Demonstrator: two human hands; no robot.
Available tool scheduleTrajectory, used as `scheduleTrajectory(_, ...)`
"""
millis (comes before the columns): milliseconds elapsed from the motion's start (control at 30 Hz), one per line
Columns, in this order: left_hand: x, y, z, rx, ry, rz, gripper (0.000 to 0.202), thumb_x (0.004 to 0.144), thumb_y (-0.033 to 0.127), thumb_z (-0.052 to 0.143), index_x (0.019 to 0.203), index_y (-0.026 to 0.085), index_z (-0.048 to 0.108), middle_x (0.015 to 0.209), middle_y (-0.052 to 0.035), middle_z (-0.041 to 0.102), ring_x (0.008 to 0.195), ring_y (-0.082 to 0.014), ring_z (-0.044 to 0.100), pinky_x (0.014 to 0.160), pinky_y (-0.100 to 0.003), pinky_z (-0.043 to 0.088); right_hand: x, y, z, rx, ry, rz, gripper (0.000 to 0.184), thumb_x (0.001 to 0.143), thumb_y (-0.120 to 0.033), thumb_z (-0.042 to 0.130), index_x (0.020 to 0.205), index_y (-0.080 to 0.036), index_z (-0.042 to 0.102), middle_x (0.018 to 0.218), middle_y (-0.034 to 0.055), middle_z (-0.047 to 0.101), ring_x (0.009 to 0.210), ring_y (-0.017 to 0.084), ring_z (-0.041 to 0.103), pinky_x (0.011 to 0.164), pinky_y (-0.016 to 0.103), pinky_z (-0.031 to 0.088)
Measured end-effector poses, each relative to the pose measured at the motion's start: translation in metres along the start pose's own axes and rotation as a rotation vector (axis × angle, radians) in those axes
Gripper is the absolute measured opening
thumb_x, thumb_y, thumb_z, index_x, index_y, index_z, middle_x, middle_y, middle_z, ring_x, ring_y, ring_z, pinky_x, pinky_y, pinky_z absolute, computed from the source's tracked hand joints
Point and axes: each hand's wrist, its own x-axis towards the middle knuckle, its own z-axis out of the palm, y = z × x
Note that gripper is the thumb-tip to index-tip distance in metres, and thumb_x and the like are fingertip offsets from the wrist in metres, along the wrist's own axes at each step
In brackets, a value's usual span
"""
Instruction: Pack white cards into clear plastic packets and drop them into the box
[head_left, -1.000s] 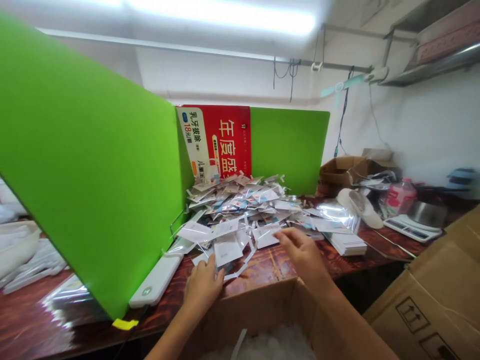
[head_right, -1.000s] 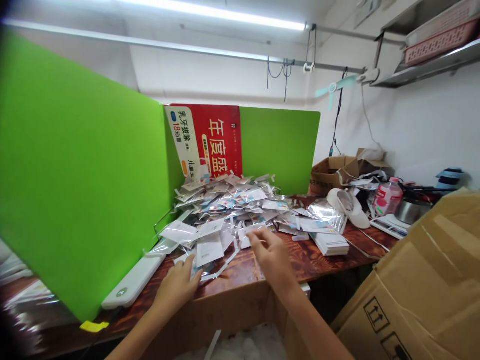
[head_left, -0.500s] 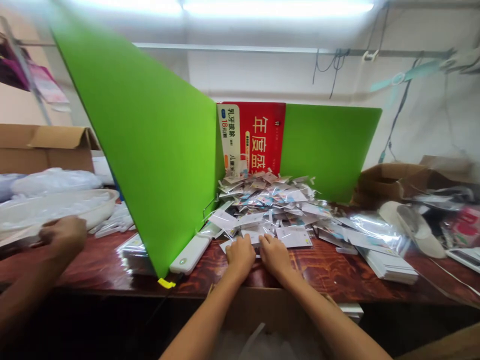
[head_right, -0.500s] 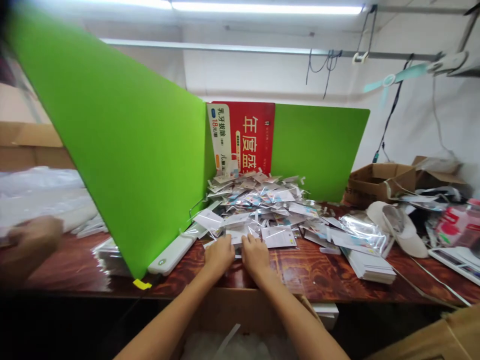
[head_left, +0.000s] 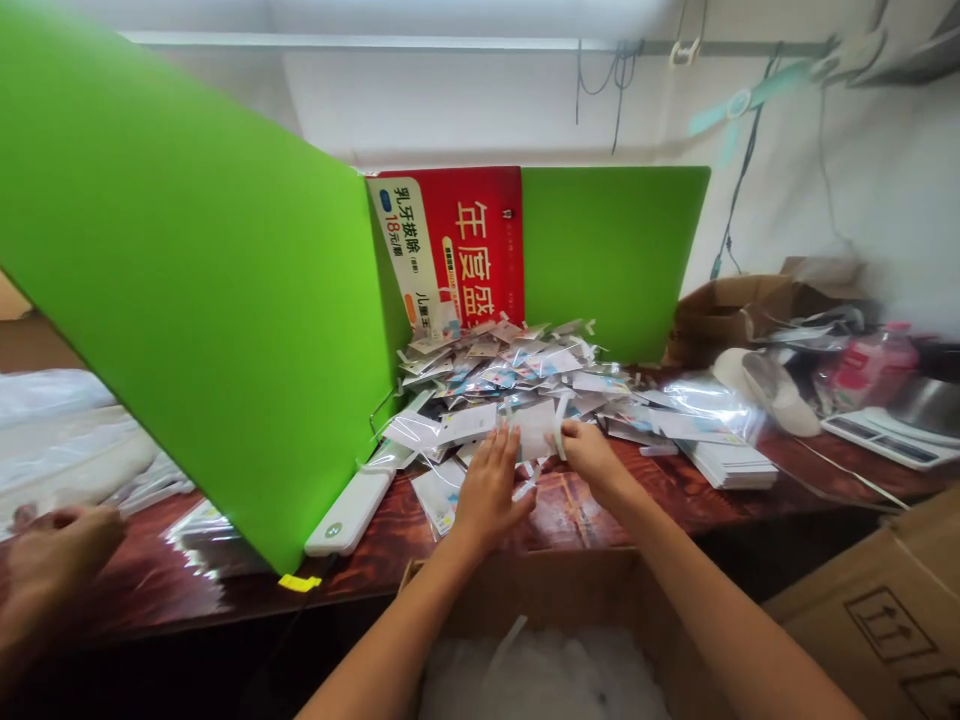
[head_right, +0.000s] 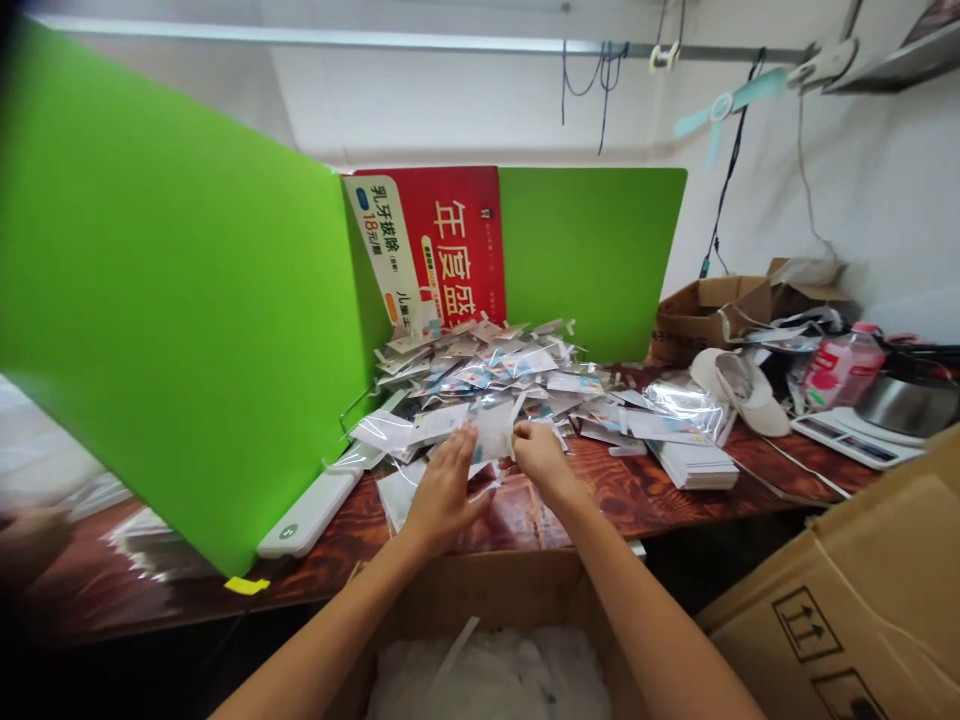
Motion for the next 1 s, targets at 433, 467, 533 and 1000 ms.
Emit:
scheduleTrajectory(433, 0.006, -0.011, -0.014, -0.085, 0.211, -0.233, 0.047, 0.077, 0.001, 0.046, 0.122, 0.012, 0.056, 0.124, -0.0149, 0.063, 0.116, -0.0260, 0.059, 0.100, -0.041, 0.048, -0.031, -0.028, -0.004, -0.196, 0.286, -0.623, 0.016, 0.085, -0.030, 0.053, 0.080, -0.019, 0.062, 0.082, 0.0065, 0.066, 0.081, 0.019, 0.061, 0.076, 0.032, 0.049)
scheduleTrajectory(467, 0.006, -0.013, -0.014, -0.089, 0.211, -0.245, 0.047, 0.077, 0.001, 0.046, 0.122, 0.012, 0.056, 0.124, -0.0152, 0.063, 0.116, -0.0262, 0.059, 0.100, -0.042, 0.048, -0.030, -0.025, -0.004, -0.233, 0.290, -0.737, 0.013, 0.085, -0.025, 0.053, 0.086, -0.019, 0.065, 0.092, 0.0079, 0.068, 0.090, 0.021, 0.062, 0.082, 0.034, 0.049)
scheduleTrajectory(533, 0.006, -0.015, -0.014, -0.090, 0.207, -0.236, 0.046, 0.077, 0.002, 0.047, 0.121, 0.011, 0.057, 0.124, -0.0157, 0.063, 0.117, -0.0264, 0.059, 0.100, -0.042, 0.048, -0.026, -0.020, -0.003, -0.296, 0.217, -0.913, 0.021, 0.084, -0.017, 0.052, 0.099, -0.020, 0.067, 0.107, 0.0093, 0.068, 0.105, 0.022, 0.061, 0.092, 0.038, 0.048)
scheduleTrajectory(1000, 0.000, -0.018, -0.025, 0.028, 0.015, -0.141, 0.056, 0.069, -0.004, 0.045, 0.123, 0.009, 0.054, 0.128, -0.0178, 0.059, 0.122, -0.0267, 0.054, 0.104, -0.044, 0.044, -0.008, 0.009, 0.011, -0.444, -0.082, -0.827, 0.051, 0.078, -0.012, 0.048, 0.128, -0.018, 0.057, 0.130, 0.0137, 0.059, 0.123, 0.025, 0.053, 0.103, 0.046, 0.043)
